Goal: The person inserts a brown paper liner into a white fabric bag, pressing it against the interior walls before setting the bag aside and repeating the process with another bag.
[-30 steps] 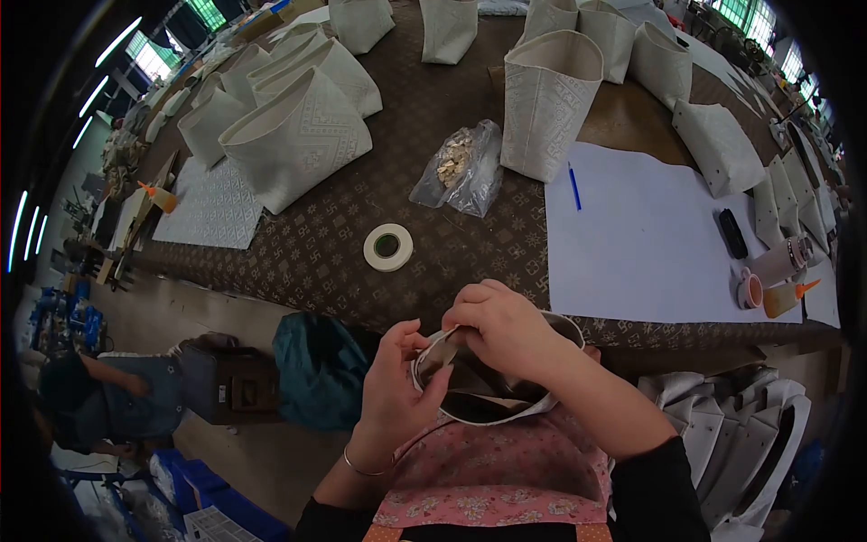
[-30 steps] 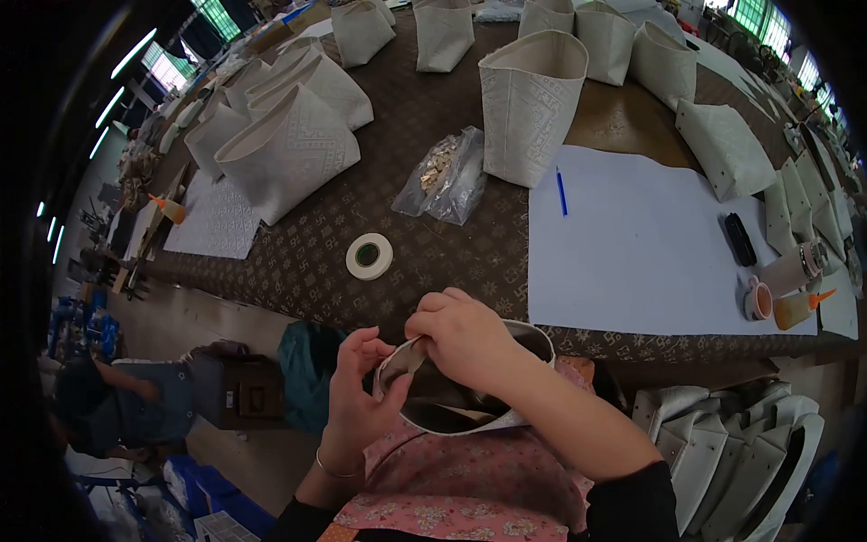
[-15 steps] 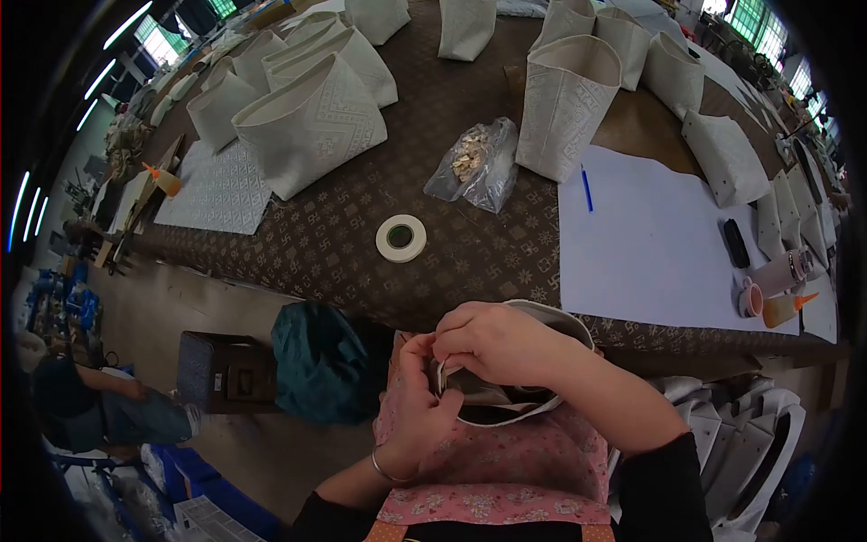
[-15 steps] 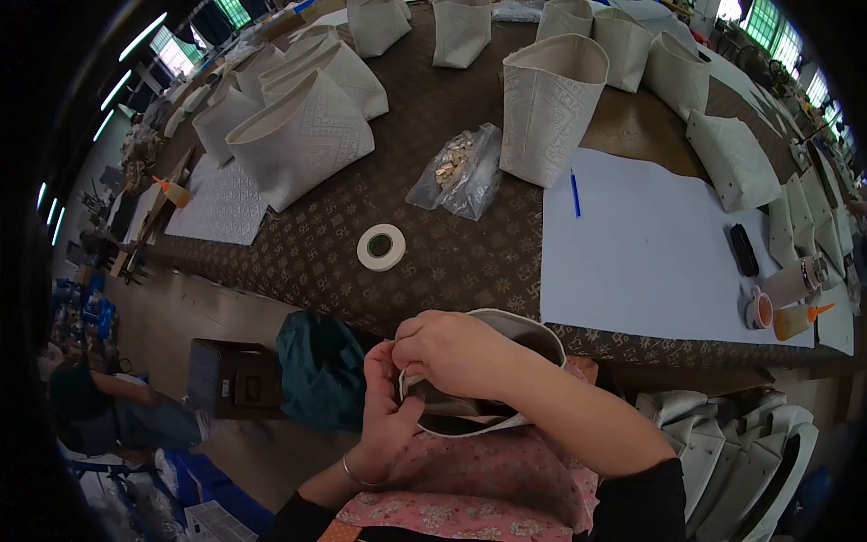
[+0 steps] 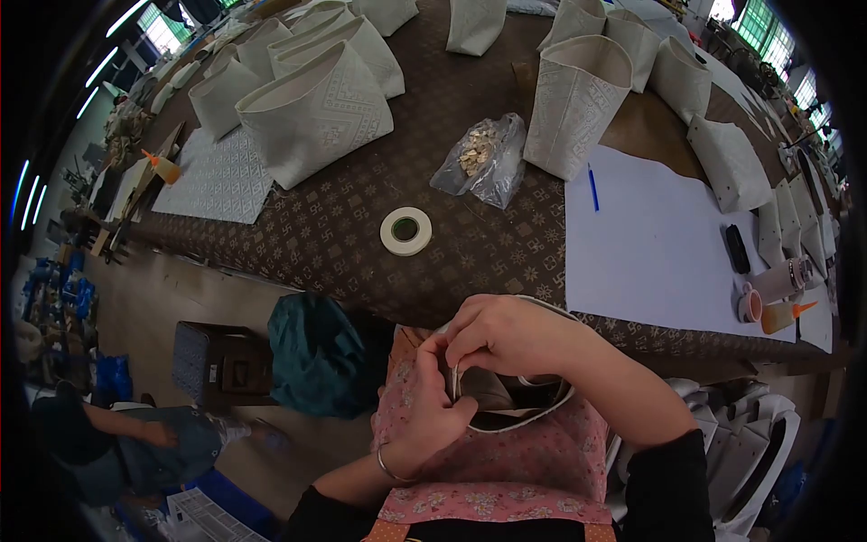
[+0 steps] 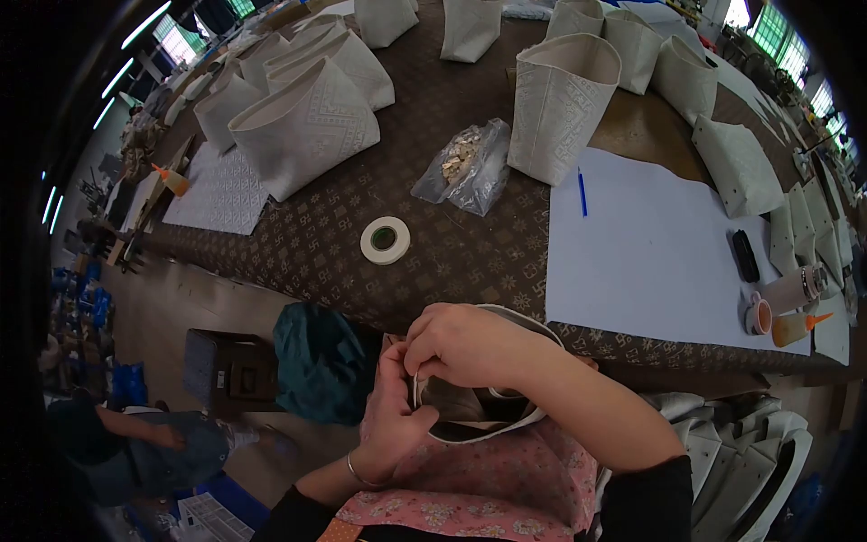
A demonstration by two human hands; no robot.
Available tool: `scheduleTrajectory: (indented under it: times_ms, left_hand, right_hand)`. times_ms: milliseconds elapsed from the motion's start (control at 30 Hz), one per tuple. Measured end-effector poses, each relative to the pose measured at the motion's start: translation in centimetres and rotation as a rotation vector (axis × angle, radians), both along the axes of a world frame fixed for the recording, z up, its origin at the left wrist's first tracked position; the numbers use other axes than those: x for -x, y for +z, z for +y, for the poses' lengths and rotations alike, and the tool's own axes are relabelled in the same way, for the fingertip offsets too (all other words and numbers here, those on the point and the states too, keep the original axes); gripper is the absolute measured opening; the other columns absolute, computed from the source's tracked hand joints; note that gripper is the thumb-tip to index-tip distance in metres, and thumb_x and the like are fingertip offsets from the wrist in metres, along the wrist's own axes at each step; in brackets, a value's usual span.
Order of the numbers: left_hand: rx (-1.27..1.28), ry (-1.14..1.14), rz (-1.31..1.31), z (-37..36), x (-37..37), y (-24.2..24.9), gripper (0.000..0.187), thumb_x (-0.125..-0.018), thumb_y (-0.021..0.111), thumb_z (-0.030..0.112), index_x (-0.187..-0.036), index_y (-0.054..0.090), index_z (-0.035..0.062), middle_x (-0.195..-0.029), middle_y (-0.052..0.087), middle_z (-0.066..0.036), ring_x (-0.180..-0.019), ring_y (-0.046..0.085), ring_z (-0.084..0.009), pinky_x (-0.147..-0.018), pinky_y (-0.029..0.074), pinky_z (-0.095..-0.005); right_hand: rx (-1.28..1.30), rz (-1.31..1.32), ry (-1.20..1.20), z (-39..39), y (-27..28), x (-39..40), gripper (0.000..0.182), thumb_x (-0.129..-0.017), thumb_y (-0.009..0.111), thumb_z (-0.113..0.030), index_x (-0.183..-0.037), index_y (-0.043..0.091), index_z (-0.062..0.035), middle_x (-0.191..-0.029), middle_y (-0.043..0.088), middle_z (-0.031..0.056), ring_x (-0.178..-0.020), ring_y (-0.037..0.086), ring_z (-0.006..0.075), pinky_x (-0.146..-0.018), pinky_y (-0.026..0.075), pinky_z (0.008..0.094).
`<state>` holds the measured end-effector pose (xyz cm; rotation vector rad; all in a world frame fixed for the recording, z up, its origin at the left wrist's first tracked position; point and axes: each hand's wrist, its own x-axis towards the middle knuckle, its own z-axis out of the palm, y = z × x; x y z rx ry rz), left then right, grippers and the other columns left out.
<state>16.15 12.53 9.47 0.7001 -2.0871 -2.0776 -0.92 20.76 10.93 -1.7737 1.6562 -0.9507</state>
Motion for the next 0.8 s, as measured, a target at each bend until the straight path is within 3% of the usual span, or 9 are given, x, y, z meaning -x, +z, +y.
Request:
scheduleTrajectory:
  times_ms: [433,633,700,767,800]
  left_hand:
    - [-0.004,-0.023,-0.018,-0.1,0.0,-0.2,0.079,-0.065,0.048,-0.015,-0.138,0.025,0.0022,-0.129,0.037,-0.011,-0.13,0.038,-0.0197,-0.11,0.028,-0.0306]
    - [-0.037,0.007,-0.015,-0.1,-0.1,0.3,0.078,-0.067,0.048,-0.015,-0.139,0.024,0.0029,-0.13,0.039,-0.011,-0.129,0.04,-0.0191,-0.108,0.033,-0.0304]
    - [-0.047,0.016,-0.01,-0.1,-0.3,-0.3,0.078,-0.068,0.049,-0.015,-0.14,0.023,0.0029,-0.13,0.039,-0.011,-0.129,0.04,-0.0188,-0.108,0.034,-0.0306]
    - [-0.279,0.061,0.175,-0.2,-1.2,-2.2,0.078,-0.071,0.052,-0.014,-0.141,0.024,0.0031,-0.133,0.039,-0.011,-0.129,0.042,-0.0193,-0.109,0.035,-0.0321]
    - [-0.279,0.05,0.181,-0.5,-1.7,-1.6,0.078,-0.071,0.052,-0.014,-0.141,0.024,0.0031,-0.133,0.039,-0.011,-0.129,0.042,-0.0193,-0.109,0.035,-0.0321]
  right_hand:
    - [0.025,-0.021,0.025,0.0,-0.2,-0.1,0.013,-0.071,0.077,-0.015,-0.083,0.075,-0.0119,-0.097,0.069,0.0059,-0.097,0.061,0.0279,-0.088,0.051,0.0378]
    - [0.151,0.083,0.03,-0.3,-1.3,-1.0,0.013,-0.073,0.077,-0.014,-0.085,0.073,-0.0118,-0.094,0.069,0.001,-0.093,0.062,0.0244,-0.081,0.052,0.0366]
    - [0.177,0.233,0.012,-0.4,-1.6,-1.7,0.01,-0.075,0.073,-0.015,-0.085,0.07,-0.013,-0.094,0.067,-0.001,-0.092,0.061,0.0219,-0.081,0.052,0.0359]
    - [0.204,0.271,0.016,-0.4,-1.0,-2.4,0.01,-0.076,0.071,-0.016,-0.086,0.07,-0.0136,-0.094,0.065,-0.0016,-0.092,0.061,0.021,-0.08,0.052,0.0352]
    - [0.232,0.301,0.025,-0.4,-0.5,-2.7,0.011,-0.077,0.069,-0.016,-0.087,0.069,-0.0142,-0.093,0.064,-0.0022,-0.092,0.061,0.0202,-0.08,0.052,0.0344]
